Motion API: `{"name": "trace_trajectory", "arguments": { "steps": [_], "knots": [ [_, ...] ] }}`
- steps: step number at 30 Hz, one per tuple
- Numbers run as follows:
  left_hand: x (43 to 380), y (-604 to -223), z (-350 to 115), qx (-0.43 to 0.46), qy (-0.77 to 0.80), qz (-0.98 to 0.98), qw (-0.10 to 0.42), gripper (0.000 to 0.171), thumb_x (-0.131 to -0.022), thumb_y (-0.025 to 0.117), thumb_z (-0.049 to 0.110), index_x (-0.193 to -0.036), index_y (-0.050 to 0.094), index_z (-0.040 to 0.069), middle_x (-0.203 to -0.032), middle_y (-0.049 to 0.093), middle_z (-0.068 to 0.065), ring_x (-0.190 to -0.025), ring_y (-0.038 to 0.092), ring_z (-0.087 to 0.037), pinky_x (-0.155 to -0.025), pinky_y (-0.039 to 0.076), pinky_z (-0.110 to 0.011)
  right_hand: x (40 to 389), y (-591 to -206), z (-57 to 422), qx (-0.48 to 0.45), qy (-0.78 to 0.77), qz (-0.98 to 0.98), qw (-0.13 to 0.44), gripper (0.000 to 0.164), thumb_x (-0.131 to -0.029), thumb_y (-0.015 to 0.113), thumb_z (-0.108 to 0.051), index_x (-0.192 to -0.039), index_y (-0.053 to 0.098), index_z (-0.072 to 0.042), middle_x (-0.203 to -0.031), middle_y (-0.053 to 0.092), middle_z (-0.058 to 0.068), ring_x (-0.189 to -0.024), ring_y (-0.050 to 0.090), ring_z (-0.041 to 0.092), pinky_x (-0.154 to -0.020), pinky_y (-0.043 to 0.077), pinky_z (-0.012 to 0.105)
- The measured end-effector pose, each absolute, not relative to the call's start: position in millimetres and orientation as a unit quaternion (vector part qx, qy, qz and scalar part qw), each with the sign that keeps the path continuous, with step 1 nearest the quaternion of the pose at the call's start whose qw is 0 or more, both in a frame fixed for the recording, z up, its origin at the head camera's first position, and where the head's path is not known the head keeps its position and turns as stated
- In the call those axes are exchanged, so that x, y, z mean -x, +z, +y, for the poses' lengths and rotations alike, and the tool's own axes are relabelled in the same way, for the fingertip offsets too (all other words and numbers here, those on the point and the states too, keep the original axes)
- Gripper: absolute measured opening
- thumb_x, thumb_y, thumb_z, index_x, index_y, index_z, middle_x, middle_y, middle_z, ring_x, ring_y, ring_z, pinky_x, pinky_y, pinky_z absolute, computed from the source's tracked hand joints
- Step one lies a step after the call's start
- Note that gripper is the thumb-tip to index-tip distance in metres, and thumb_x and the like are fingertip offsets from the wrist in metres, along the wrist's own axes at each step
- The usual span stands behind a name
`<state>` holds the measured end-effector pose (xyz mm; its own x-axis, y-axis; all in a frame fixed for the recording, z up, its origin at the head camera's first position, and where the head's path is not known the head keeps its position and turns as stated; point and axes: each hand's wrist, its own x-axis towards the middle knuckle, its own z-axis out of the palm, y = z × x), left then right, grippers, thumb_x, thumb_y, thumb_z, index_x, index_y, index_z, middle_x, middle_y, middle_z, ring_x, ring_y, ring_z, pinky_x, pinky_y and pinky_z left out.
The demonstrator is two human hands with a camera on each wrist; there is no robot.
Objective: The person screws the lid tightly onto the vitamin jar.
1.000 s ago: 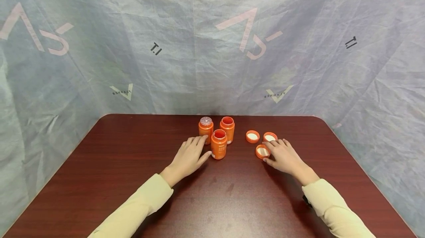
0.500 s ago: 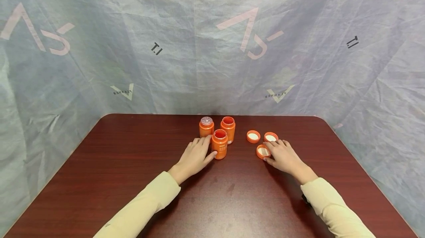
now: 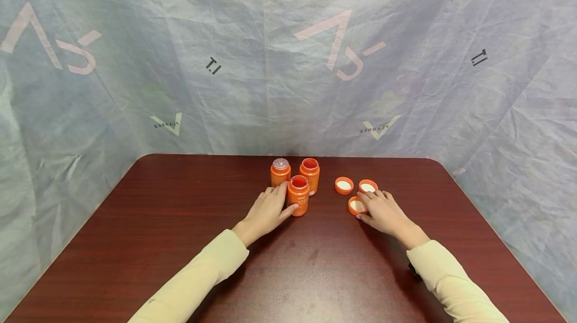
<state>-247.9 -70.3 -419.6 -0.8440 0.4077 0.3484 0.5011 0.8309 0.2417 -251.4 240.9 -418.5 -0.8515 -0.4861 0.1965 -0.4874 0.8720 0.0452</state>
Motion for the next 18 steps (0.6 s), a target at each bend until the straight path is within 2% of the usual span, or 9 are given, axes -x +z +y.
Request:
{"name": "trace_trajectory", "arguments": {
  "steps": [11, 18],
  "knots": [
    [249.6, -416.4, -68.8, 0.239, -0.180, -0.946, 0.126, 0.060, -0.087, 0.057, 0.043, -0.130, 0.036, 0.007, -0.118, 0.059, -0.006, -0.098, 0.056, -0.028, -0.079, 0.047, -0.042, 251.5, -417.0, 240.6, -0.258, 0.006, -0.960, 0.110, 0.051, -0.077, 0.071, -0.030, -0.115, 0.058, 0.001, -0.111, 0.061, 0.015, -0.100, 0.052, 0.037, -0.087, 0.037, 0.055],
    [250.2, -417.3, -68.6, 0.242, -0.183, -0.944, 0.129, 0.057, -0.087, 0.058, 0.042, -0.128, 0.038, 0.007, -0.116, 0.060, -0.006, -0.095, 0.057, -0.027, -0.077, 0.048, -0.042, 251.0, -416.8, 241.7, -0.255, 0.007, -0.961, 0.110, 0.050, -0.078, 0.070, -0.031, -0.116, 0.058, 0.000, -0.110, 0.060, 0.015, -0.104, 0.054, 0.035, -0.088, 0.037, 0.055]
  ]
}}
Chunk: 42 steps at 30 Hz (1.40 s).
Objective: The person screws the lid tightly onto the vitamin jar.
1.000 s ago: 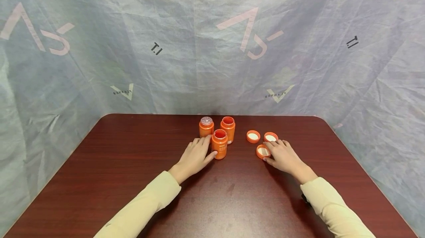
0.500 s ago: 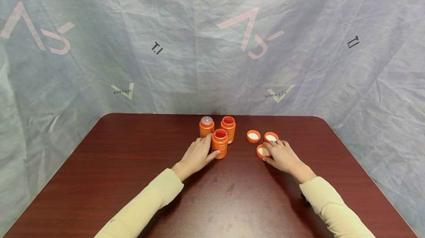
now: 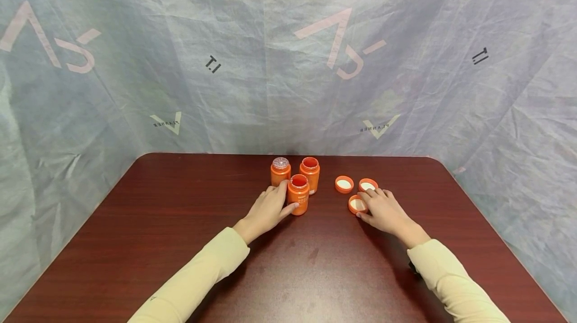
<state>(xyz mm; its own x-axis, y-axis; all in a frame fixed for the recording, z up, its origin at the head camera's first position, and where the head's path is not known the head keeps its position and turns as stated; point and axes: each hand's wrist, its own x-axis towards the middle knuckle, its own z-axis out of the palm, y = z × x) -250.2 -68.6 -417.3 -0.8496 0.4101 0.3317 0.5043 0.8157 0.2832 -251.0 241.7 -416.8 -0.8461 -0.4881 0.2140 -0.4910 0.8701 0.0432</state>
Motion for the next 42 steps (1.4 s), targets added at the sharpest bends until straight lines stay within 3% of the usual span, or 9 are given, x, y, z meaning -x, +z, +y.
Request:
{"name": "trace_trajectory", "arguments": {
  "steps": [8, 16, 33, 42],
  "knots": [
    [250.5, -417.3, -69.1, 0.245, -0.185, -0.943, 0.130, 0.056, -0.086, 0.059, 0.041, -0.127, 0.039, 0.006, -0.114, 0.060, -0.007, -0.093, 0.057, -0.026, -0.076, 0.048, -0.042, 251.3, -416.1, 242.7, -0.252, 0.013, -0.959, 0.126, 0.048, -0.077, 0.071, -0.030, -0.114, 0.059, -0.002, -0.104, 0.059, 0.013, -0.099, 0.055, 0.034, -0.086, 0.038, 0.055],
    [250.6, -417.1, -70.8, 0.244, -0.190, -0.943, 0.126, 0.057, -0.086, 0.059, 0.041, -0.127, 0.039, 0.006, -0.114, 0.060, -0.008, -0.093, 0.057, -0.027, -0.078, 0.048, -0.042, 251.1, -415.4, 244.2, -0.239, 0.023, -0.962, 0.130, 0.051, -0.076, 0.071, -0.029, -0.116, 0.057, -0.002, -0.111, 0.058, 0.017, -0.103, 0.052, 0.041, -0.088, 0.037, 0.056],
    [246.0, -415.6, -75.4, 0.251, -0.181, -0.941, 0.140, 0.059, -0.086, 0.059, 0.043, -0.126, 0.040, 0.004, -0.109, 0.063, -0.009, -0.091, 0.058, -0.026, -0.078, 0.048, -0.041, 249.1, -410.9, 241.9, -0.240, 0.031, -0.954, 0.178, 0.049, -0.069, 0.074, -0.029, -0.107, 0.058, -0.003, -0.102, 0.061, 0.015, -0.098, 0.051, 0.038, -0.086, 0.036, 0.055],
    [243.0, -417.2, -77.3, 0.255, -0.178, -0.939, 0.146, 0.060, -0.085, 0.059, 0.044, -0.126, 0.042, 0.003, -0.108, 0.063, -0.009, -0.088, 0.058, -0.026, -0.076, 0.048, -0.041, 248.6, -408.8, 240.4, -0.238, 0.046, -0.952, 0.187, 0.050, -0.073, 0.070, -0.032, -0.111, 0.057, -0.002, -0.109, 0.061, 0.014, -0.101, 0.050, 0.034, -0.090, 0.034, 0.055]
  ]
}}
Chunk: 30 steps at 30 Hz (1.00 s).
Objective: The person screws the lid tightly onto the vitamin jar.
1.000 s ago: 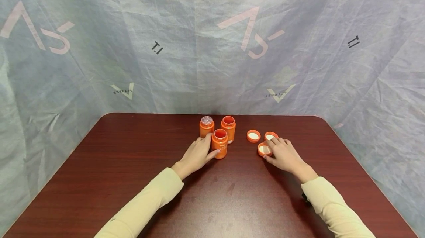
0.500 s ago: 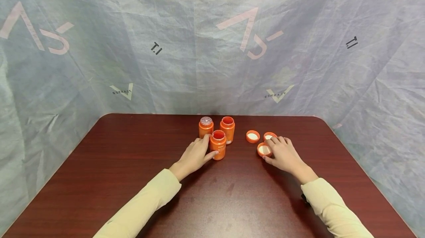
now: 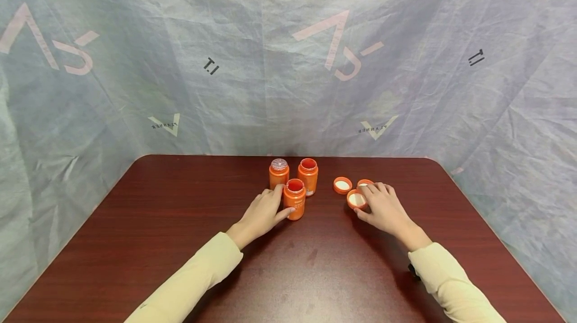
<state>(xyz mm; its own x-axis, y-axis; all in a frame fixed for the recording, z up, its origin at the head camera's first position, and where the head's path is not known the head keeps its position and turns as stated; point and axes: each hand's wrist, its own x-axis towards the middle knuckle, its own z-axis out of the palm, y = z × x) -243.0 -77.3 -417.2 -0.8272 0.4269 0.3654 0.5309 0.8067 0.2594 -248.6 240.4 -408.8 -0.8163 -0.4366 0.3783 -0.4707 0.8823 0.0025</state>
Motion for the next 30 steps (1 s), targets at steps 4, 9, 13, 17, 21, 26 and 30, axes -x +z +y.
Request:
{"name": "trace_trajectory", "arguments": {
  "steps": [4, 9, 13, 17, 21, 26, 30],
  "knots": [
    [241.9, -417.6, -77.9, 0.258, -0.177, -0.938, 0.148, 0.060, -0.085, 0.060, 0.043, -0.126, 0.042, 0.003, -0.108, 0.063, -0.009, -0.087, 0.057, -0.025, -0.075, 0.048, -0.040, 248.4, -407.6, 239.2, -0.242, 0.055, -0.948, 0.199, 0.050, -0.074, 0.069, -0.032, -0.113, 0.057, -0.004, -0.112, 0.059, 0.014, -0.102, 0.050, 0.033, -0.089, 0.034, 0.054],
    [239.2, -416.1, -78.6, 0.256, -0.175, -0.940, 0.141, 0.061, -0.085, 0.060, 0.044, -0.127, 0.042, 0.003, -0.111, 0.062, -0.008, -0.088, 0.057, -0.025, -0.076, 0.048, -0.039, 246.9, -404.7, 236.2, -0.249, 0.066, -0.943, 0.209, 0.049, -0.075, 0.069, -0.032, -0.114, 0.057, -0.005, -0.112, 0.058, 0.013, -0.102, 0.049, 0.032, -0.089, 0.035, 0.053],
    [237.6, -416.2, -79.2, 0.255, -0.177, -0.940, 0.139, 0.061, -0.085, 0.059, 0.044, -0.127, 0.041, 0.003, -0.112, 0.062, -0.008, -0.090, 0.058, -0.025, -0.078, 0.048, -0.040, 245.8, -403.2, 233.7, -0.259, 0.074, -0.936, 0.226, 0.051, -0.075, 0.069, -0.030, -0.117, 0.056, -0.004, -0.110, 0.059, 0.013, -0.102, 0.050, 0.031, -0.088, 0.035, 0.052],
    [236.6, -417.6, -80.1, 0.253, -0.178, -0.940, 0.143, 0.061, -0.085, 0.059, 0.044, -0.128, 0.042, 0.004, -0.112, 0.062, -0.008, -0.091, 0.058, -0.025, -0.079, 0.048, -0.041, 245.8, -402.0, 231.1, -0.268, 0.082, -0.928, 0.245, 0.052, -0.075, 0.069, -0.029, -0.118, 0.056, -0.003, -0.106, 0.059, 0.011, -0.100, 0.050, 0.030, -0.086, 0.036, 0.051],
    [235.0, -417.8, -81.2, 0.256, -0.181, -0.938, 0.148, 0.061, -0.085, 0.060, 0.044, -0.127, 0.042, 0.003, -0.110, 0.063, -0.009, -0.091, 0.059, -0.025, -0.079, 0.048, -0.041, 244.6, -399.5, 227.9, -0.270, 0.087, -0.924, 0.255, 0.053, -0.074, 0.069, -0.029, -0.118, 0.056, -0.004, -0.104, 0.059, 0.009, -0.100, 0.051, 0.029, -0.085, 0.037, 0.050],
    [232.3, -417.2, -82.8, 0.254, -0.187, -0.938, 0.143, 0.061, -0.084, 0.061, 0.043, -0.127, 0.042, 0.004, -0.109, 0.064, -0.009, -0.092, 0.059, -0.025, -0.080, 0.048, -0.041, 242.0, -396.1, 222.8, -0.273, 0.091, -0.923, 0.254, 0.053, -0.075, 0.067, -0.032, -0.119, 0.055, -0.005, -0.105, 0.060, 0.009, -0.101, 0.051, 0.029, -0.087, 0.036, 0.050],
    [230.4, -416.8, -84.0, 0.250, -0.189, -0.939, 0.140, 0.061, -0.084, 0.061, 0.044, -0.127, 0.042, 0.005, -0.110, 0.063, -0.008, -0.094, 0.059, -0.025, -0.081, 0.048, -0.041, 242.3, -395.8, 219.6, -0.278, 0.093, -0.920, 0.259, 0.054, -0.075, 0.066, -0.031, -0.120, 0.054, -0.005, -0.104, 0.060, 0.008, -0.100, 0.051, 0.029, -0.087, 0.036, 0.050]
  ]
}}
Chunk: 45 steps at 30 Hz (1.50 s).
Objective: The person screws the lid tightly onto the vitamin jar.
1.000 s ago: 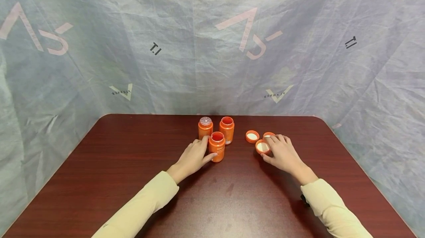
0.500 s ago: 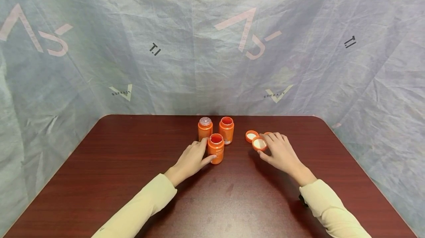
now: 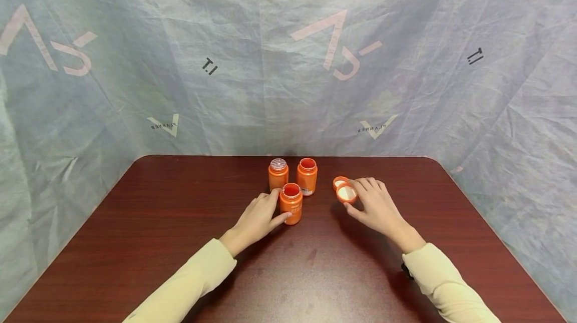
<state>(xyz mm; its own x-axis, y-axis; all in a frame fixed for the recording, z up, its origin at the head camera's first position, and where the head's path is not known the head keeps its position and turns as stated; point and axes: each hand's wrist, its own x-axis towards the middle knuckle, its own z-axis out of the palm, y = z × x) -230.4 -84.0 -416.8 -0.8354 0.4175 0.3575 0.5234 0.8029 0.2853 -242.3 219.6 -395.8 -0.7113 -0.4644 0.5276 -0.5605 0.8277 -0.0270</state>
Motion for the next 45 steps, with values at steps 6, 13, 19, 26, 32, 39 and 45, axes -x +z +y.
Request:
{"name": "trace_trajectory", "arguments": {
  "steps": [6, 13, 19, 26, 32, 39, 45],
  "knots": [
    [228.0, -416.9, -85.5, 0.255, -0.190, -0.938, 0.141, 0.060, -0.084, 0.061, 0.043, -0.127, 0.041, 0.006, -0.111, 0.062, -0.007, -0.093, 0.058, -0.025, -0.082, 0.047, -0.041, 242.3, -395.2, 214.5, -0.288, 0.100, -0.913, 0.271, 0.051, -0.074, 0.067, -0.030, -0.117, 0.056, -0.006, -0.102, 0.059, 0.007, -0.099, 0.051, 0.028, -0.085, 0.037, 0.050],
    [224.4, -416.7, -87.1, 0.258, -0.189, -0.937, 0.145, 0.060, -0.084, 0.061, 0.043, -0.126, 0.041, 0.006, -0.109, 0.063, -0.007, -0.093, 0.058, -0.025, -0.082, 0.047, -0.041, 243.0, -395.3, 209.5, -0.306, 0.111, -0.903, 0.281, 0.045, -0.073, 0.067, -0.031, -0.111, 0.058, -0.008, -0.100, 0.059, 0.007, -0.099, 0.051, 0.026, -0.085, 0.037, 0.049],
    [220.7, -415.3, -87.8, 0.258, -0.189, -0.936, 0.145, 0.060, -0.083, 0.062, 0.043, -0.126, 0.042, 0.007, -0.109, 0.063, -0.008, -0.091, 0.058, -0.024, -0.082, 0.047, -0.041, 242.4, -394.7, 205.4, -0.314, 0.120, -0.900, 0.277, 0.048, -0.075, 0.065, -0.032, -0.116, 0.056, -0.009, -0.103, 0.059, 0.006, -0.101, 0.050, 0.025, -0.087, 0.036, 0.048],
    [217.9, -413.8, -88.5, 0.264, -0.182, -0.936, 0.148, 0.059, -0.083, 0.063, 0.043, -0.124, 0.042, 0.006, -0.104, 0.065, -0.009, -0.092, 0.059, -0.025, -0.083, 0.047, -0.042, 241.0, -392.9, 199.1, -0.318, 0.123, -0.899, 0.275, 0.050, -0.075, 0.067, -0.033, -0.117, 0.057, -0.009, -0.112, 0.059, 0.006, -0.102, 0.050, 0.024, -0.087, 0.035, 0.048],
    [216.7, -413.9, -88.8, 0.265, -0.177, -0.935, 0.152, 0.059, -0.082, 0.063, 0.043, -0.123, 0.043, 0.007, -0.101, 0.065, -0.008, -0.090, 0.059, -0.025, -0.082, 0.047, -0.041, 241.2, -393.7, 195.2, -0.329, 0.121, -0.894, 0.279, 0.051, -0.074, 0.067, -0.031, -0.117, 0.057, -0.006, -0.112, 0.059, 0.008, -0.102, 0.050, 0.024, -0.089, 0.036, 0.044],
    [214.6, -413.9, -89.2, 0.265, -0.166, -0.938, 0.150, 0.062, -0.083, 0.061, 0.047, -0.124, 0.042, 0.005, -0.098, 0.066, -0.008, -0.090, 0.059, -0.024, -0.080, 0.046, -0.041, 238.0, -392.0, 189.6, -0.329, 0.128, -0.897, 0.267, 0.054, -0.075, 0.067, -0.033, -0.121, 0.055, -0.006, -0.111, 0.059, 0.008, -0.104, 0.050, 0.025, -0.090, 0.037, 0.044],
    [214.2, -413.6, -89.2, 0.265, -0.166, -0.938, 0.152, 0.062, -0.082, 0.061, 0.047, -0.124, 0.042, 0.005, -0.097, 0.066, -0.007, -0.089, 0.059, -0.024, -0.079, 0.046, -0.041, 237.9, -390.0, 183.0, -0.332, 0.135, -0.896, 0.263, 0.055, -0.075, 0.067, -0.032, -0.122, 0.054, -0.006, -0.111, 0.058, 0.009, -0.105, 0.050, 0.025, -0.093, 0.037, 0.044]
  ]
}}
